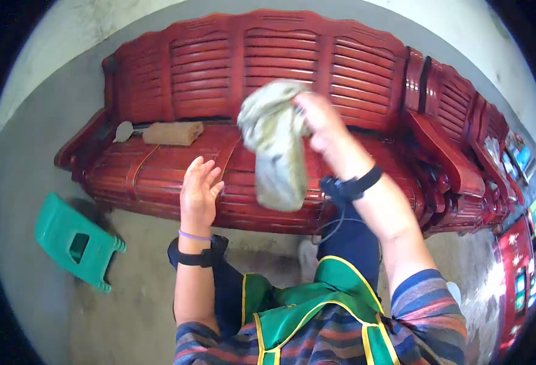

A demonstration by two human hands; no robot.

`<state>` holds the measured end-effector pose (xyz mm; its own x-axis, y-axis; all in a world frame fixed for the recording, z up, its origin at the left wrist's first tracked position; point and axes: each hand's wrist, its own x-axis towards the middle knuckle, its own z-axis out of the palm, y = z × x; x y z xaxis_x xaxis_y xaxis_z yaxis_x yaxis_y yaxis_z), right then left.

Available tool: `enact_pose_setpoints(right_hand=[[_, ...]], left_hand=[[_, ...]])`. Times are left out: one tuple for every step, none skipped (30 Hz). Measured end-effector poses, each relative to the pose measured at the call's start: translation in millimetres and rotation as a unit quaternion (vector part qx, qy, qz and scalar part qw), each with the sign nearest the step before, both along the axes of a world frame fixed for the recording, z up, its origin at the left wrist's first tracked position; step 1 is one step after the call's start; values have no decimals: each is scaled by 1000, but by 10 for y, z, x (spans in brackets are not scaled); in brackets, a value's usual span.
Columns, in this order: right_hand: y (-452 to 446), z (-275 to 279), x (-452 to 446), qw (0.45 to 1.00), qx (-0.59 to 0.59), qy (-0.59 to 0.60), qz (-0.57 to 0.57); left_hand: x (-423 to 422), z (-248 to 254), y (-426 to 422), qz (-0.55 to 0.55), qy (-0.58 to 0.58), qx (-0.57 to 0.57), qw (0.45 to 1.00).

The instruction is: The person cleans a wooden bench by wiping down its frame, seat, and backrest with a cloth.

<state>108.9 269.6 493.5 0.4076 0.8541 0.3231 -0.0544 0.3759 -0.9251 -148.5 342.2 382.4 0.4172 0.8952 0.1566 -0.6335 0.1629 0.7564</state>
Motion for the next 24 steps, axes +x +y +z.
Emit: enact_pose_setpoints(right_hand=[[-2, 177, 56, 998, 6, 61, -11], [-34, 351, 71, 996, 31, 78, -32], [-42, 487, 116, 993, 53, 93, -53], [14, 570, 277, 991, 78, 106, -33], [70, 632, 416, 987, 105, 118, -12], [100, 679, 458, 986, 118, 118, -2], [156, 686, 507, 984, 130, 119, 7], [250, 611, 591, 984, 119, 132, 3], [388, 474, 726, 983, 110, 145, -6], [525, 288, 808, 987, 69, 145, -17], [658, 64, 884, 989, 28, 143, -31], [760, -204, 948, 993, -50, 101, -39], [919, -551, 1078, 989, -129, 57, -46], [1231, -1231, 1603, 968, -241, -56, -44], [1263, -1544, 1601, 897, -340, -278, -48], [1265, -1673, 1527, 786, -373, -493, 5], [1395, -2176, 1600, 763, -411, -499, -4], [1527, -2682, 1680, 738, -449, -504, -11], [1622, -2958, 1593, 762, -411, -498, 42], [1696, -2995, 1311, 698, -463, -546, 21], [1783, -2898, 991, 626, -512, -588, 1], [1923, -2803, 868, 631, -509, -585, 19], [2041, -2713, 798, 635, -509, -580, 38], [2178, -2675, 792, 638, -511, -574, 57]], left_hand=[[-73, -70, 76, -9, 3, -40, 999], [-138, -103, 119, -7, 4, -70, 997], [-199, -139, 175, -8, 10, -93, 996], [-278, -193, 233, -28, 1, -96, 995], [-337, -226, 284, -47, -9, -97, 994], [-367, -142, 255, -38, -7, -108, 993], [-398, -130, 297, -42, -7, -103, 994], [-430, -122, 367, -47, -6, -97, 994], [-433, -72, 439, -53, -5, -87, 995], [-427, 1, 503, -55, 1, -79, 995], [-410, 68, 598, -55, 9, -70, 996], [-389, 131, 703, -54, 15, -60, 997], [-377, 178, 789, -54, 19, -50, 997], [-369, 212, 849, -40, 21, -44, 998], [-360, 211, 942, -40, 27, -45, 998], [-349, 199, 1035, -38, 30, -44, 998], [-348, 160, 1133, -36, 34, -45, 998], [-358, 106, 1239, -32, 53, -47, 997], [-367, 39, 1354, -28, 72, -48, 996], [-368, -36, 1481, -23, 92, -52, 994], [-384, -115, 1636, -13, 125, -56, 990], [-412, -210, 1797, -5, 160, -62, 985], [-427, -310, 1918, 0, 196, -71, 978], [-434, -396, 2058, 6, 213, -75, 974]])
